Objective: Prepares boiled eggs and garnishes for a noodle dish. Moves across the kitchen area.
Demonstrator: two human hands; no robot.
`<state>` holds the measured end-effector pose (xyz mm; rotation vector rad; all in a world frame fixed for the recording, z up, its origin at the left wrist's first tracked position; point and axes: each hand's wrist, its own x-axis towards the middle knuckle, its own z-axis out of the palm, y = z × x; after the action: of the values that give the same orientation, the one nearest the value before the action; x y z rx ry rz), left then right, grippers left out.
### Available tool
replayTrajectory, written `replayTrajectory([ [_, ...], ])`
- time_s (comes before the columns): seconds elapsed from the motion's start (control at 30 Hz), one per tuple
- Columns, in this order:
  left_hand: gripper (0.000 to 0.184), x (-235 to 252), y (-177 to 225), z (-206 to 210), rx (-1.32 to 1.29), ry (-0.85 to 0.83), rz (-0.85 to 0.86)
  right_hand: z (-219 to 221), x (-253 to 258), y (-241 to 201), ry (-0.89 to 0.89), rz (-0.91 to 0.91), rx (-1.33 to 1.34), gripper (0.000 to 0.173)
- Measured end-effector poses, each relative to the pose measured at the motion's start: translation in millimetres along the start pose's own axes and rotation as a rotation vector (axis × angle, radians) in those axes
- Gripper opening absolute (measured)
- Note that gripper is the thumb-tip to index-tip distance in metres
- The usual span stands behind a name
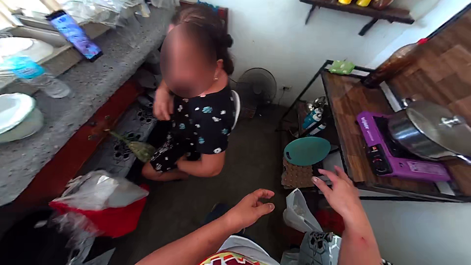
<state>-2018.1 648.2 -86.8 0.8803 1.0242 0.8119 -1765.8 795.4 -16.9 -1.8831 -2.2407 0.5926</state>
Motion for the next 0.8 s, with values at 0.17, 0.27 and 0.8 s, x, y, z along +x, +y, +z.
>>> replayTrajectory([
  [0.17,0.044,69,30,-21,-0.055,0.123,-0.011,4,73,-8,-0.204,0.055,0.035,0.049],
  [0.27,0.04,116,64,-39,-0.064,0.213,0.04,1,109,-11,-0.256,0.058,0.078,0.05],
  [0.8,0.043,418,218,-74,0.175,0.123,0.231,-11,267,72,-0.224,0.191,0.385,0.066],
])
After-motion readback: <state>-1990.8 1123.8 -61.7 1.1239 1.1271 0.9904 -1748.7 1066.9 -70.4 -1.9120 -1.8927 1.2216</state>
